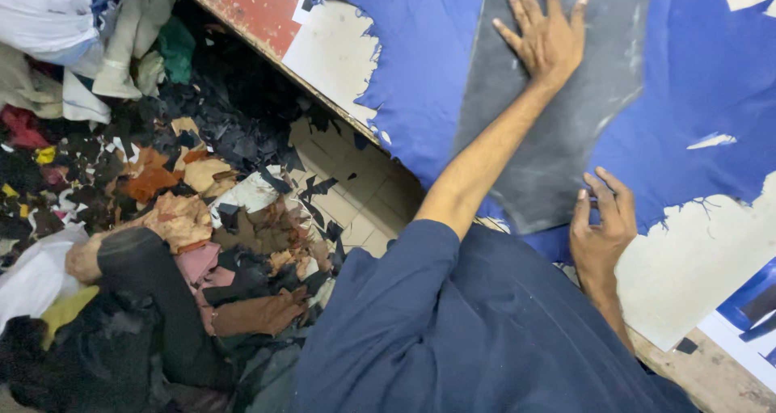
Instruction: The person cuts a blue fabric piece along white chalk lines using a utility knife, then measures and marks another piece with a ruler and marker. They smooth the fabric, place a dark pattern on it, and adjust the pattern's position on the table.
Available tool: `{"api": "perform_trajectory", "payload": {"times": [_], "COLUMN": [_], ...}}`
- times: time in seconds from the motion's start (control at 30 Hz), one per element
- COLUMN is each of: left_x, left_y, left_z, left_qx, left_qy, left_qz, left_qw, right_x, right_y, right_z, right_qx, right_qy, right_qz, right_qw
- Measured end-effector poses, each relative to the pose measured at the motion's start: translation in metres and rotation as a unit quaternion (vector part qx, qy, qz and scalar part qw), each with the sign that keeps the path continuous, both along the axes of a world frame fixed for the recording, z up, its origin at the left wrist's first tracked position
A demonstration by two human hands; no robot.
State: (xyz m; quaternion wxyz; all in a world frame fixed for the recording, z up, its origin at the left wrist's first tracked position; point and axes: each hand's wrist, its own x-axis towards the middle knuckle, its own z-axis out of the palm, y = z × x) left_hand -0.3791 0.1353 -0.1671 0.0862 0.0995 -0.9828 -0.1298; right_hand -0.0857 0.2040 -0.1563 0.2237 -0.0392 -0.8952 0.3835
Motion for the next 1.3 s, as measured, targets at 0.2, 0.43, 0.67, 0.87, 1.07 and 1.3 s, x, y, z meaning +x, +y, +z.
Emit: {"api": "perform_trajectory", "payload": {"times": [0.2, 0.43, 0.67, 0.87, 1.07, 1.3], "left_x": [-0.001, 0.084, 0.102, 0.093, 0.089, 0.084], "left_y": [-0.04, -0.075, -0.078, -0.256, -0.283, -0.296], "left_z": [-0.018, -0.048, -0.061, -0.061, -0.061, -0.054], "left_qx": [0.018, 0.069, 0.424, 0.117, 0.135, 0.172], "left_qy": [0.046, 0.038, 0.185, 0.16, 0.066, 0.119], "left_qz": [-0.337, -0.182, -0.106, 0.155, 0.147, 0.146], "left_qw": [0.94, 0.98, 0.88, 0.968, 0.978, 0.967], "right_x": [-0.012, -0.047, -0.141, -0.139, -0.136, -0.131], "right_y": [0.018, 0.024, -0.008, -0.015, -0.018, -0.02], "right_z": [-0.001, -0.015, -0.031, -0.036, -0.038, -0.033], "right_qx": [0.089, 0.062, 0.172, 0.222, 0.221, 0.22], "right_qy": [0.014, -0.022, -0.125, -0.139, -0.131, -0.136], "right_qz": [0.0, 0.006, 0.084, 0.104, 0.111, 0.116], "right_qw": [0.996, 0.998, 0.973, 0.959, 0.96, 0.959]}}
